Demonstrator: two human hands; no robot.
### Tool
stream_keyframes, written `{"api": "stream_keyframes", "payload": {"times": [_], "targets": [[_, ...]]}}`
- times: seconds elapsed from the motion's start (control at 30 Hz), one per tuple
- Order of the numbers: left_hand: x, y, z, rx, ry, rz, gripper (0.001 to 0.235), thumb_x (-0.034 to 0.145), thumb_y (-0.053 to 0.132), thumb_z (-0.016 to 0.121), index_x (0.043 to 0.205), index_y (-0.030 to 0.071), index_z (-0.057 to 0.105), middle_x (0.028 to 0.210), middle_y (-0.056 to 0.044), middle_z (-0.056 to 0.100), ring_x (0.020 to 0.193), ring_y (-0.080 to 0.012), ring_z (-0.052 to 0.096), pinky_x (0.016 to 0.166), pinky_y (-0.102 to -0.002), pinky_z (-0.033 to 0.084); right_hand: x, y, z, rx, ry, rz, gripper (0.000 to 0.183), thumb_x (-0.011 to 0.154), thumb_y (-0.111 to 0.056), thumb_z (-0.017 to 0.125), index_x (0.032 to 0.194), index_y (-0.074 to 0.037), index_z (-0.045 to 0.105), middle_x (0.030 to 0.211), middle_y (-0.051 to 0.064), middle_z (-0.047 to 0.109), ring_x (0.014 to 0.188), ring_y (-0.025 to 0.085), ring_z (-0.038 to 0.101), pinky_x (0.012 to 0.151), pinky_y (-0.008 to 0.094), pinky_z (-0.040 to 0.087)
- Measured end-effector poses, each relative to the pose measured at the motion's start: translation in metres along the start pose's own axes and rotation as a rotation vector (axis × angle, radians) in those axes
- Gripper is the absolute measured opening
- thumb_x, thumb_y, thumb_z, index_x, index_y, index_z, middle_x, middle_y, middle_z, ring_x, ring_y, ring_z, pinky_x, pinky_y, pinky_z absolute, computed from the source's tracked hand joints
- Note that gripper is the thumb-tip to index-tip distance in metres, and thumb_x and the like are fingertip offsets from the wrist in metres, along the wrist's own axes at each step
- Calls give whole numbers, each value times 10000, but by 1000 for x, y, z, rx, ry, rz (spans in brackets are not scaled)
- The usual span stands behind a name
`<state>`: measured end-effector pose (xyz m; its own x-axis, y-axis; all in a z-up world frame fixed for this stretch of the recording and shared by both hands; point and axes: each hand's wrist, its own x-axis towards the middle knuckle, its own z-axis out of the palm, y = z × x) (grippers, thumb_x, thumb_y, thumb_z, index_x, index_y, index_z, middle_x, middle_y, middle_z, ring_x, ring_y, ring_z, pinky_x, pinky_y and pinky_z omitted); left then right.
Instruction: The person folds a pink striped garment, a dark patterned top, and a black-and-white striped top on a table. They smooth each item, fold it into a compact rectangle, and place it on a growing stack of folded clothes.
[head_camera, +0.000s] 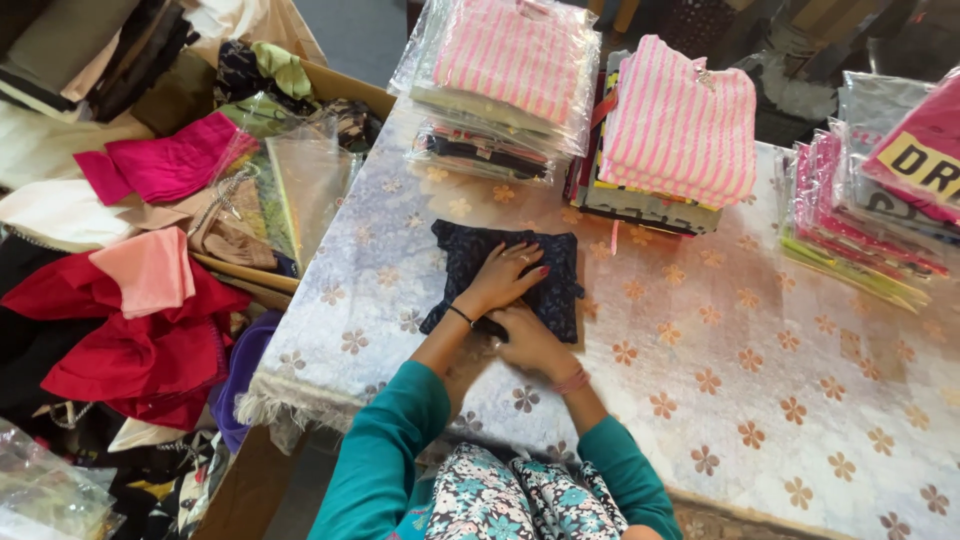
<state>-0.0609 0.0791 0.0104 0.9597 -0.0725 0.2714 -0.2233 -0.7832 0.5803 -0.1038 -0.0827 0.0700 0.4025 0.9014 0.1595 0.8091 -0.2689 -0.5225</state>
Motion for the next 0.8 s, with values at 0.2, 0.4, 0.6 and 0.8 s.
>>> {"api": "stream_keyframes", "payload": {"times": [0.2, 0.4, 0.6, 0.8], "targets": [[-1, -13, 20, 199, 61, 84, 572, 1011, 447, 533, 1467, 103, 533, 1557, -143, 484, 1470, -313, 375, 1221, -528, 204, 13, 10, -36, 514, 280, 56, 300, 952, -83, 623, 1225, -20, 731, 1166, 193, 751, 1074, 346, 716, 966, 395, 561], [-12, 13, -7, 395, 288, -52, 588, 965, 344, 539, 1492, 84, 528, 1555, -131, 511, 1517, -312, 383, 1282, -538, 209, 41, 55, -9, -18, 610, 56, 412, 1038, -201, 563, 1419, -45, 581, 1460, 202, 573, 1375, 379, 505, 1139, 480, 365], [-7, -29, 9, 505, 372, -280, 785, 916, 481, 559, 1545, 31, 424, 1586, -159, 410, 1495, -365, 307, 1178, -661, 147, 45, 64, 8, -438, 438, 191, 461, 1027, -276, 514, 1456, -115, 568, 1518, 194, 517, 1437, 375, 434, 1202, 532, 262], [-12, -35, -28, 274, 129, -311, 765, 928, 583, 532, 1569, 188, 396, 1641, -74, 361, 1525, -333, 274, 1178, -649, 118, 33, 49, 0, -430, 424, 161, 502, 1013, -343, 543, 1460, -114, 560, 1514, 208, 513, 1432, 386, 435, 1203, 530, 266]]}}
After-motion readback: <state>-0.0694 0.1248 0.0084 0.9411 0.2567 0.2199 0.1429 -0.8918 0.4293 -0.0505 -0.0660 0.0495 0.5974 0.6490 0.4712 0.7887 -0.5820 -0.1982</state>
